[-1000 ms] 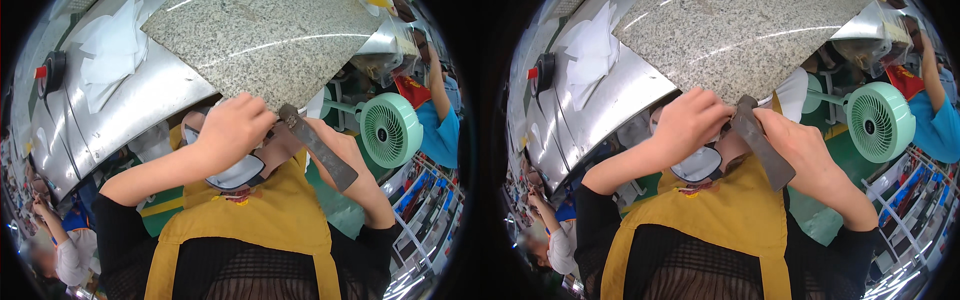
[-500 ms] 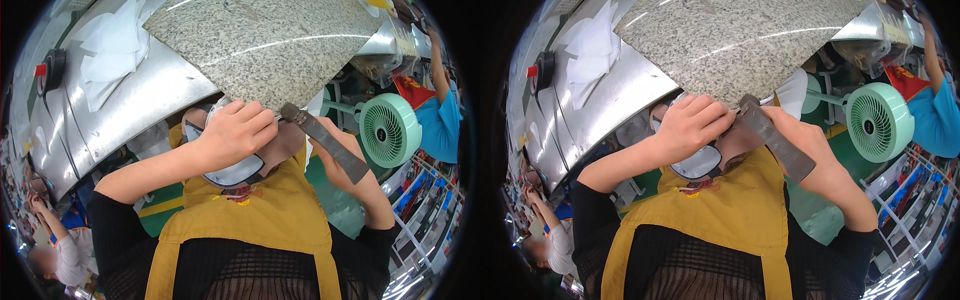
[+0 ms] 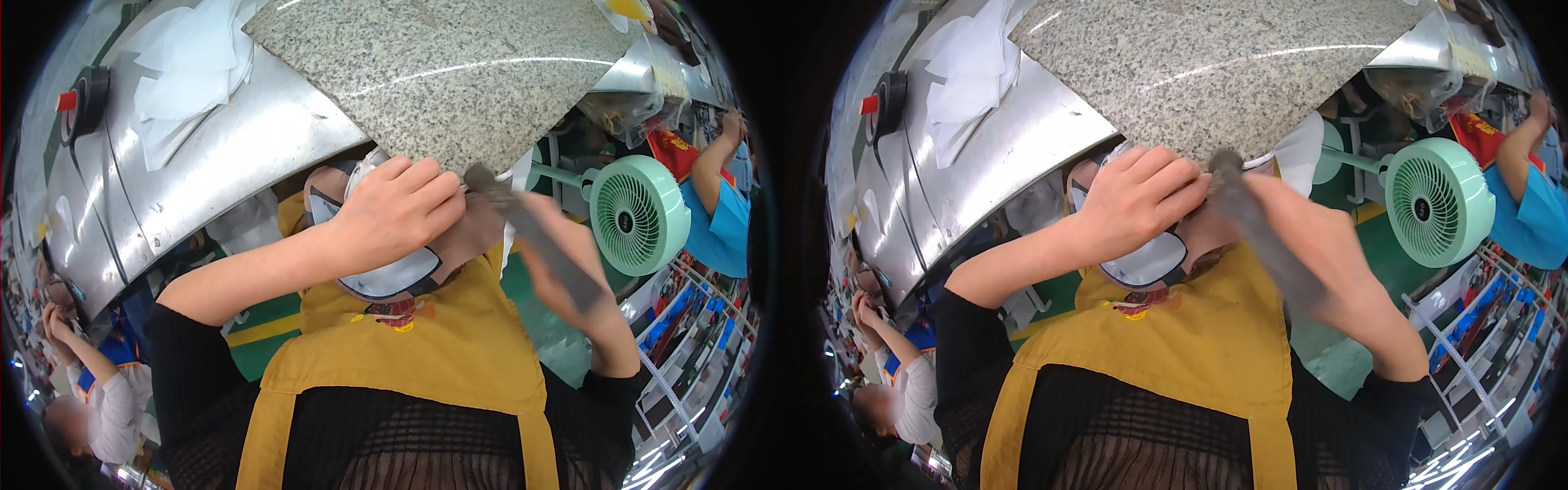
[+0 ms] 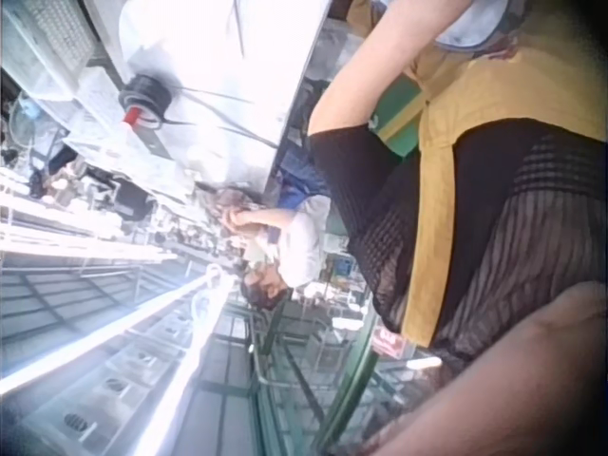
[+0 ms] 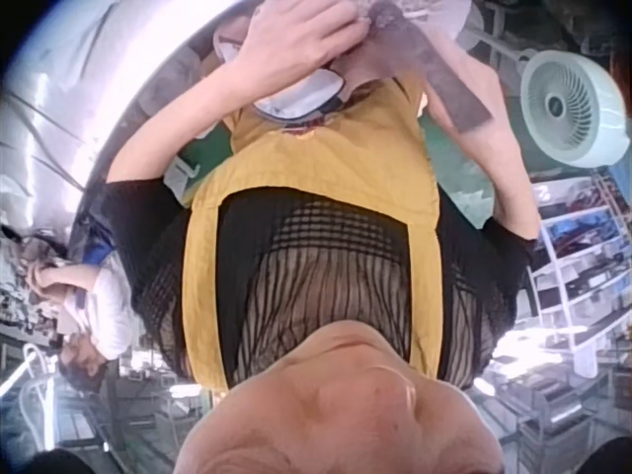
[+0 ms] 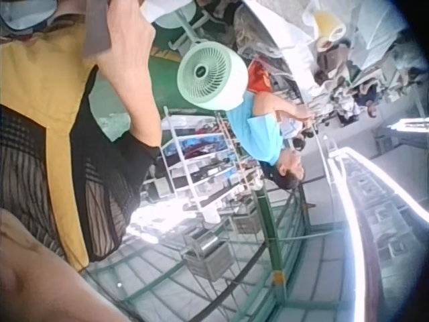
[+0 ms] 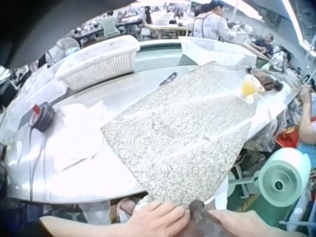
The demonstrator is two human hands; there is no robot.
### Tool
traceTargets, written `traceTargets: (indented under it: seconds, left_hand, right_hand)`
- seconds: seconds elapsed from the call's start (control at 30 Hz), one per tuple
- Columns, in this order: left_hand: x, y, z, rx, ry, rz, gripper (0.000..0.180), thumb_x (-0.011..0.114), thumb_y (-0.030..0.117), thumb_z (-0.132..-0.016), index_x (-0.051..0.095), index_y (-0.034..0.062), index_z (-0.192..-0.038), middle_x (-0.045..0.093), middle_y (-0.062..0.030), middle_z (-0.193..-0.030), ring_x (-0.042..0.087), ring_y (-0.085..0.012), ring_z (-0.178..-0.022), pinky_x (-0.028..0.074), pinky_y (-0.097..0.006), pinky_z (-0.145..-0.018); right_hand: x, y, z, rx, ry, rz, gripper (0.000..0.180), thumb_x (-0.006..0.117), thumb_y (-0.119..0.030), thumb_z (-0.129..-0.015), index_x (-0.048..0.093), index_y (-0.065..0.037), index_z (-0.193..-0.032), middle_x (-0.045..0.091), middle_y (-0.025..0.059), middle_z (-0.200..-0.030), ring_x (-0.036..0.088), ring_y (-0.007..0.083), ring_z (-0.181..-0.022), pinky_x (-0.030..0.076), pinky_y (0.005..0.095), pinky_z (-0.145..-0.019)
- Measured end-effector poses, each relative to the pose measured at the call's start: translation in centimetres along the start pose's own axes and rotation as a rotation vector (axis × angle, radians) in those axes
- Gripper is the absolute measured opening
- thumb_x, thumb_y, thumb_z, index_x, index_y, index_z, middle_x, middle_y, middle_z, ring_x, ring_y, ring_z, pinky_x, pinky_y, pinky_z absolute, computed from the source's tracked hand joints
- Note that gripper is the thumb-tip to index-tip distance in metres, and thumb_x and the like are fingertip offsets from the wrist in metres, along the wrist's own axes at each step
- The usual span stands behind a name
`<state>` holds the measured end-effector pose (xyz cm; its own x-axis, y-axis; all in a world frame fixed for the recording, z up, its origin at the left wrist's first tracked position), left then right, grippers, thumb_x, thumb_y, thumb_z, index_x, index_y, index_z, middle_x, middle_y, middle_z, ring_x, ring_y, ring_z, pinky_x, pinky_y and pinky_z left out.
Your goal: The person assembles a sandal by repeatedly tapping the sole edge with a hammer against a granite block. They apply glue to the sole, press the upper to the sole, and continue hammering to secure the bond. The finished sandal is placed into a white basket on the assembly line.
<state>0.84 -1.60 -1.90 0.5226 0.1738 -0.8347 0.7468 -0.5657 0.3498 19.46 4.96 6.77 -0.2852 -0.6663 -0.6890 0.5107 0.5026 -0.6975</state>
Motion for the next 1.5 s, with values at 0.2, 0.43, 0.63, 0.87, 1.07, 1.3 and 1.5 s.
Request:
traceTargets:
  seconds: [0.2, 0.43, 0.63, 0.87, 1.07, 1.3, 1.5]
  left_hand:
    - [-0.7, -0.5, -0.2, -0.226, -0.003, 0.255, 0.026, 0.069, 0.007, -0.069, 0.061, 0.0077, -0.094, 0.053, -0.0033, -0.086, 0.051, -0.0212, -0.077, 0.044, -0.031, -0.066]
    - [-0.2, -0.6, 0.4, -0.107, 0.005, 0.208, 0.028, 0.068, 0.005, -0.064, 0.063, 0.0073, -0.091, 0.052, -0.0033, -0.086, 0.051, -0.0212, -0.079, 0.044, -0.033, -0.066]
    - [-0.3, -0.3, 0.5, -0.052, -0.005, 0.088, 0.03, 0.062, 0.008, -0.062, 0.062, 0.0066, -0.092, 0.052, -0.0027, -0.087, 0.052, -0.02, -0.081, 0.043, -0.032, -0.068]
    - [-0.3, -0.2, 0.5, -0.03, 0.02, 0.065, 0.025, 0.06, 0.009, -0.065, 0.06, 0.006, -0.09, 0.051, -0.0031, -0.087, 0.05, -0.0197, -0.08, 0.041, -0.031, -0.067]
    - [-0.2, -0.3, 0.6, -0.042, 0.057, 0.086, 0.021, 0.061, 0.009, -0.066, 0.059, 0.0059, -0.087, 0.049, -0.0044, -0.086, 0.05, -0.0208, -0.081, 0.042, -0.031, -0.068]
    - [-0.9, -0.4, 0.5, -0.16, 0.002, 0.237, 0.028, 0.066, 0.007, -0.062, 0.062, 0.0061, -0.09, 0.054, -0.0039, -0.09, 0.054, -0.0211, -0.082, 0.046, -0.031, -0.067]
    - [-0.4, -0.1, 1.0, -0.059, 0.038, 0.103, 0.023, 0.062, 0.009, -0.064, 0.06, 0.0059, -0.087, 0.051, -0.0042, -0.089, 0.052, -0.0208, -0.084, 0.044, -0.032, -0.069]
  right_hand:
    - [0.6, 0.4, -0.4, 0.14, -0.11, -0.029, 0.049, 0.062, -0.014, -0.076, 0.045, -0.003, -0.12, 0.062, 0.0181, -0.098, 0.062, 0.0377, -0.084, 0.051, 0.0406, -0.066]
    - [0.7, 0.5, -0.3, 0.128, -0.088, -0.034, 0.051, 0.063, -0.016, -0.076, 0.045, -0.004, -0.122, 0.062, 0.0186, -0.1, 0.062, 0.0381, -0.086, 0.051, 0.0406, -0.068]
    - [0.1, 0.7, -0.1, 0.126, -0.061, -0.119, 0.048, 0.061, -0.01, -0.077, 0.047, -0.004, -0.122, 0.062, 0.0172, -0.099, 0.062, 0.0366, -0.087, 0.051, 0.0387, -0.07]
    - [0.3, 0.1, -0.4, 0.112, -0.132, -0.054, 0.043, 0.053, 0.0, -0.081, 0.047, -0.002, -0.123, 0.061, 0.0166, -0.103, 0.063, 0.0333, -0.091, 0.051, 0.0358, -0.072]
    - [0.3, 0.4, 0.4, 0.006, 0.004, -0.041, 0.051, 0.062, -0.014, -0.076, 0.045, -0.002, -0.123, 0.061, 0.0182, -0.101, 0.063, 0.0342, -0.089, 0.051, 0.038, -0.069]
    - [1.0, 0.7, -0.3, 0.081, -0.093, -0.039, 0.053, 0.064, -0.013, -0.075, 0.045, -0.004, -0.124, 0.062, 0.0162, -0.102, 0.063, 0.0357, -0.087, 0.051, 0.0402, -0.067]
    - [0.6, 0.8, -0.2, 0.047, -0.066, -0.113, 0.051, 0.06, -0.006, -0.076, 0.045, -0.005, -0.125, 0.061, 0.0157, -0.105, 0.062, 0.0357, -0.089, 0.051, 0.0386, -0.069]
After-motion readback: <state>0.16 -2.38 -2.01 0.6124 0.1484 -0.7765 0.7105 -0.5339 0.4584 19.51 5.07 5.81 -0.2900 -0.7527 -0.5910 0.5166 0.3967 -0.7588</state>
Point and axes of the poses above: each hand's wrist, its own z-axis away from the middle knuckle, its own x-axis out of the palm, y = z × x, the point moved 2 cm from there along -z, towards the middle knuckle
